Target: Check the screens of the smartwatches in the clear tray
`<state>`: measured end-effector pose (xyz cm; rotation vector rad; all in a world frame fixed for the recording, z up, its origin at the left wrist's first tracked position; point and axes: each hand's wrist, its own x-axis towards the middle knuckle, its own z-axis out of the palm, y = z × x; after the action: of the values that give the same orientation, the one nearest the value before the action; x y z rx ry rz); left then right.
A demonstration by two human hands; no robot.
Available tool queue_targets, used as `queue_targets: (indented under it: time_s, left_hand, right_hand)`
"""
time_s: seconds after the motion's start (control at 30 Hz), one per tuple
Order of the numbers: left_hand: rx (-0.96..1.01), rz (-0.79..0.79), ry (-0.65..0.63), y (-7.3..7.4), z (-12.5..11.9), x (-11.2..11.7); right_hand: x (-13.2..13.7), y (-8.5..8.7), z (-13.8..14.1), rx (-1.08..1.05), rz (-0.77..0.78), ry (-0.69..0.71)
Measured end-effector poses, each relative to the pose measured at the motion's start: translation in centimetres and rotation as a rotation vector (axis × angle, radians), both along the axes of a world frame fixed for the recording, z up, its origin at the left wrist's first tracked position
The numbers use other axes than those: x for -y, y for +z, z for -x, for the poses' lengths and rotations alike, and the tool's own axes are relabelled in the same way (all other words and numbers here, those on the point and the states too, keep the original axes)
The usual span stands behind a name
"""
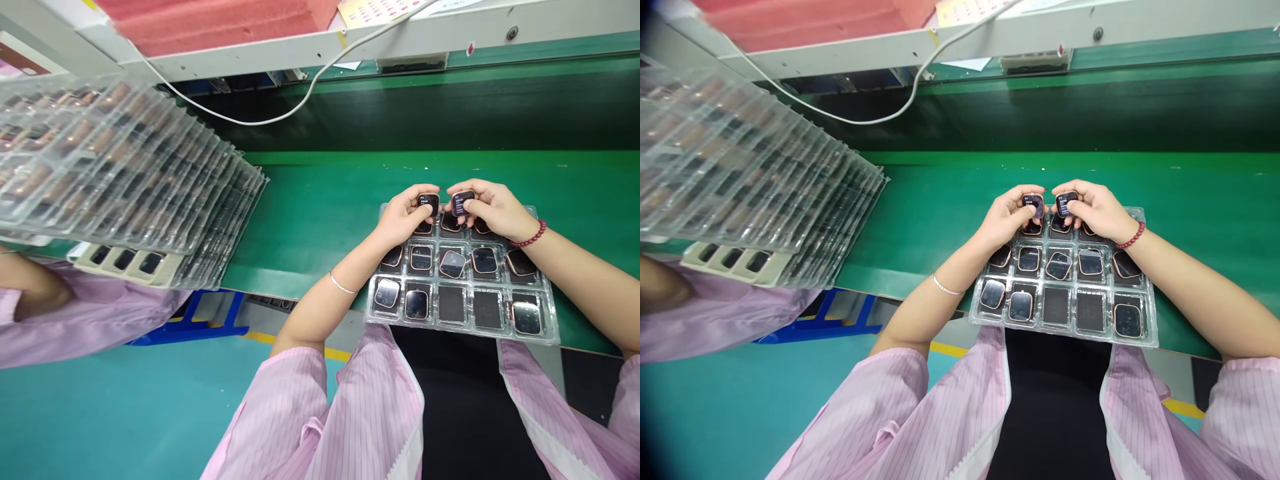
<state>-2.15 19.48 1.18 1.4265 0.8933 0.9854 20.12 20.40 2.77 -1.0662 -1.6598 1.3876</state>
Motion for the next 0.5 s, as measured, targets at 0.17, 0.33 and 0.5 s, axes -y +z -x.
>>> queue_targets:
  time_s: [0.17,0.33,0.5]
  left_hand:
    - [-0.036,0.033,0.003,0.38,-0.06,0.13]
    - [-0.034,0.035,0.013,0.30,-0.16,0.09]
    - [-0.028,0.048,0.032,0.33,-0.25,0.15]
  right_hand:
    - [-0.03,-0.11,-0.10,0.023,0.026,0.006]
    - [-0.04,-0.17,-0.05,0.006,0.035,-0.001]
    - [0.13,-0.09,0.04,-0.008,0.043,0.005]
